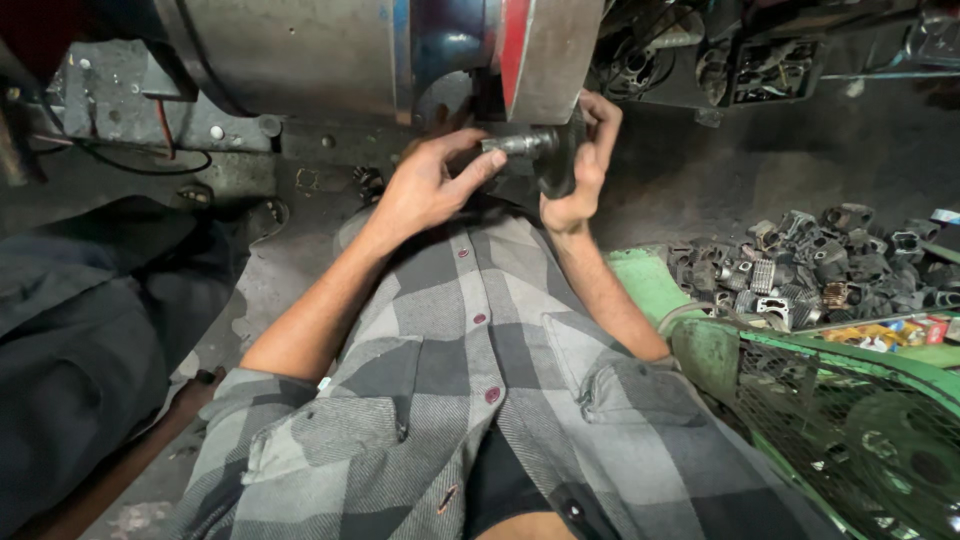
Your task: The person holds a toothed metal gear with a splined shaft and presses its edge against a running bench grinder, producing sparks. They repeatedly reposition and rotate the gear to grind different sections, pausing to check the part between grinding passes.
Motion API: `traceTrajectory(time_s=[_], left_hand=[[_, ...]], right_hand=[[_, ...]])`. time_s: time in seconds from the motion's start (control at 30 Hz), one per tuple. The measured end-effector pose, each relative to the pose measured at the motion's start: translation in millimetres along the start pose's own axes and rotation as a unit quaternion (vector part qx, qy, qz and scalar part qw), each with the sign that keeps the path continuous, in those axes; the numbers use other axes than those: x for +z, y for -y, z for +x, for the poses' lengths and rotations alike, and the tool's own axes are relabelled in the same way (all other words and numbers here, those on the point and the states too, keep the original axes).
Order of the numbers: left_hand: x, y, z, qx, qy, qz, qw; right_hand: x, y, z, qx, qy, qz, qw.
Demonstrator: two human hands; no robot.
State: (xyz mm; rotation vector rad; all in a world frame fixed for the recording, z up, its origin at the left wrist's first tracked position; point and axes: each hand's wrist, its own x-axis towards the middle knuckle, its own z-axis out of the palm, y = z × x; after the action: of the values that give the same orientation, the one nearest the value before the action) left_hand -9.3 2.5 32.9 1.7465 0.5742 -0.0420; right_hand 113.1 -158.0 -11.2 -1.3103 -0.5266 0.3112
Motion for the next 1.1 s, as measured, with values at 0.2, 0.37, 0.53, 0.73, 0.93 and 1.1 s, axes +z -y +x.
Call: traceTrajectory(time_s=[0.2,0.37,0.53,0.73,0.93,1.1], left_hand=[[6.1,18.7,11.5,0.030,-0.069,-0.010,0.997],[9.2,23.4,16.5,0.018,-0.069,-0.050,0.996],[5.5,17.2,18.5,-0.050,-0.041,-0.009,0.998],[8.3,19.8,17.0,0.064,-0.064,-0.046,0.995],[8.6,22.9,19.5,0.071,-0.063,-0.030,0.995],[7.8,21.6,20.8,0.050,-0.046,-0.044,0.997]], right_hand=[[13.9,0.6,10.0,0.056,-0.033,0.114,0.991],[12.5,2.3,13.0,0.063,-0.022,0.124,0.990],[14.9,1.7,14.1,0.080,-0.033,0.118,0.989],[17.9,6.2,15.7,0.092,-0.037,0.126,0.987],[21.1,10.6,17.6,0.095,-0.036,0.117,0.988],[21.8,13.8,18.9,0.115,-0.038,0.110,0.986]])
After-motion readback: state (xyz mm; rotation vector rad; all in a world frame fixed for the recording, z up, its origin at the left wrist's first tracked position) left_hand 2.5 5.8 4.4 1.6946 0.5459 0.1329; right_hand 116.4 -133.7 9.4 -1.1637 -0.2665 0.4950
